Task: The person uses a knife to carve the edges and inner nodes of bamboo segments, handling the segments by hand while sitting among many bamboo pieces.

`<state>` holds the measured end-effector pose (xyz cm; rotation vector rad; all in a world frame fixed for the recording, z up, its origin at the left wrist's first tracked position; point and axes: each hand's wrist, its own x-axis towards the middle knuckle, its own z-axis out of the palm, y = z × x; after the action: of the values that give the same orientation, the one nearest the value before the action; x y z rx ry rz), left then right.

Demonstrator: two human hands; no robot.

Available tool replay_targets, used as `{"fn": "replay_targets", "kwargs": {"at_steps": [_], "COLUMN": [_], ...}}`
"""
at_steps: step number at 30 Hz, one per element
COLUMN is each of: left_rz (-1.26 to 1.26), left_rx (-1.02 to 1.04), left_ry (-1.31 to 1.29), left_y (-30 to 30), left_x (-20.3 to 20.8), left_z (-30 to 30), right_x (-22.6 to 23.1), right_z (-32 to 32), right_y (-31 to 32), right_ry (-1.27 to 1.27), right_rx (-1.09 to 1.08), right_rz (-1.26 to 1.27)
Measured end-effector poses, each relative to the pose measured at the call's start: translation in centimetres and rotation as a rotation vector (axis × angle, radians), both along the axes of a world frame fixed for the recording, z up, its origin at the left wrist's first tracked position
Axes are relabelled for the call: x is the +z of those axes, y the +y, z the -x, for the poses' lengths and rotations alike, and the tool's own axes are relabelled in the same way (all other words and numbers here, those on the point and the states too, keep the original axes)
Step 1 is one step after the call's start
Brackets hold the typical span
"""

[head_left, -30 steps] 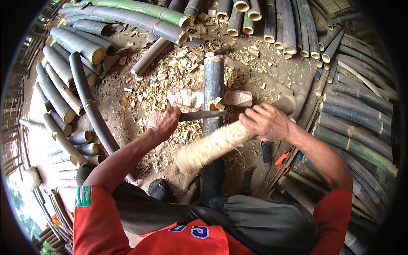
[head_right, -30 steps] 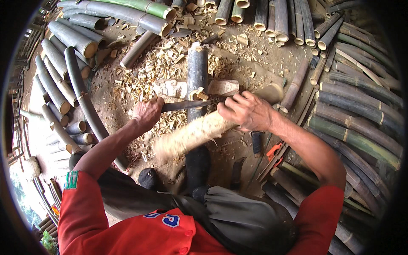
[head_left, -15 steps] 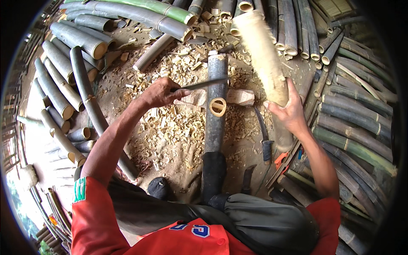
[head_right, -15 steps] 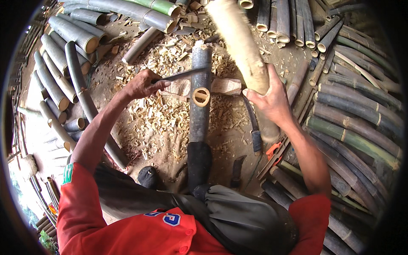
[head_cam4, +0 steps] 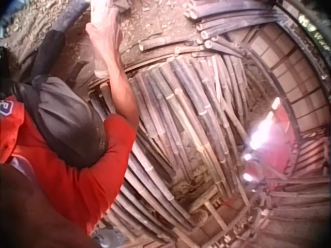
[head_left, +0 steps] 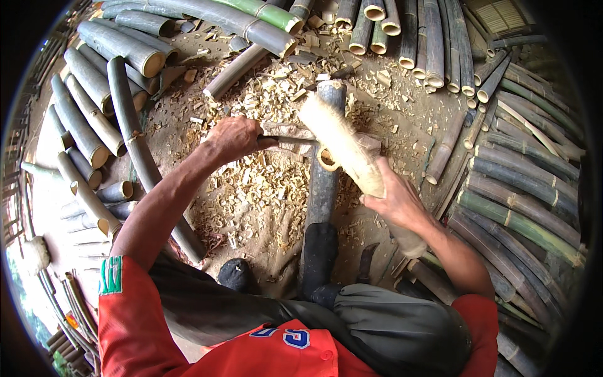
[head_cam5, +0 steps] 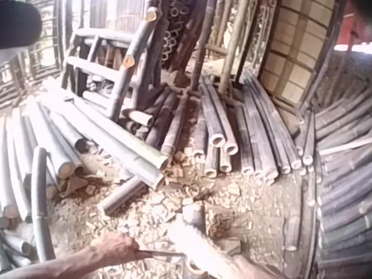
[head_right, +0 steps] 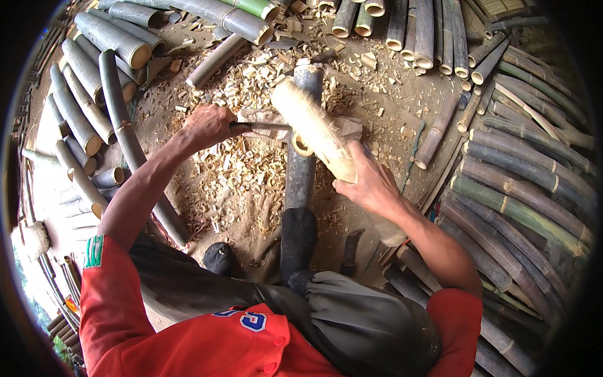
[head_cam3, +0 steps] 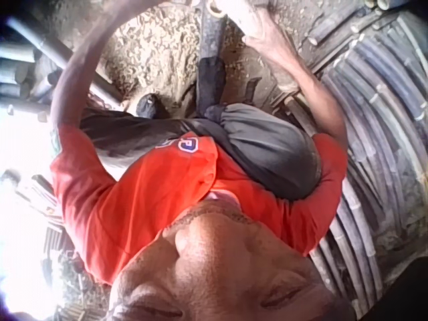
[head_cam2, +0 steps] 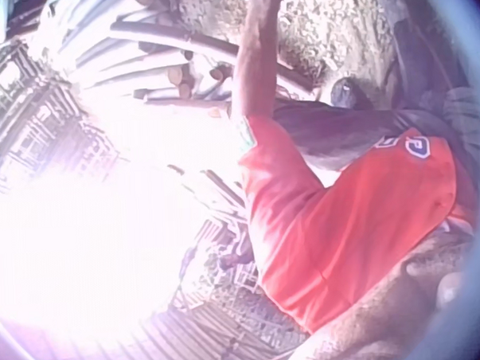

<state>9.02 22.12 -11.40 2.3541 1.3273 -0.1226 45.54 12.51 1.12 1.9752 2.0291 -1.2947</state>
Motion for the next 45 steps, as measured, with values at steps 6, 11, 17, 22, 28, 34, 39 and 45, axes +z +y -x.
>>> {"fn": "replay_targets", "kwargs": {"at_steps": [6,11,17,22,28,34,39,45], "left_rz": [0.098,0.165,0.204,0.344,0.086,0.086,0.156,0.209], "left_rx": [0.017,0.011,0.015,-0.062,-0.291,-0.107,-0.01,0.012], "left_ry": [0.011,0.037,-0.028,0.065,0.077,-0.164,-0.052,-0.062], "left_y": [0.9,1.3,1.1,2.1,-3.1,-4.0,-0.5,-0.5], "left_x": [0.5,0.3,-1.0,-0.3,0.1,-0.6,-0.2,-1.0], "left_z": [-0.2,-0.5,0.4,-0.9,0.7,-2.5,-5.6,-5.8], "right_x": [0.8,0.0,2.6,-0.9,1.0,-0.3,1.1,-2.2], "right_z": [0.9,1.7,2.0,1.6,-0.5,-3.6,-4.8,-6.9], "right_y": [1.5,3.1,5.1,4.7,4.3,0.6,-3.0,-9.4], "right_ry": [0.237,-0.103,0.26,0.034,0.19,0.48,0.446,-0.002], "right_rx": [-0.066,0.084,0.008,0.172,-0.017,-0.363,-0.427,-0.303], "right_rz": [-0.276,0.142,-0.21,0.227,0.092,-0.007,-0.117,-0.057]}}
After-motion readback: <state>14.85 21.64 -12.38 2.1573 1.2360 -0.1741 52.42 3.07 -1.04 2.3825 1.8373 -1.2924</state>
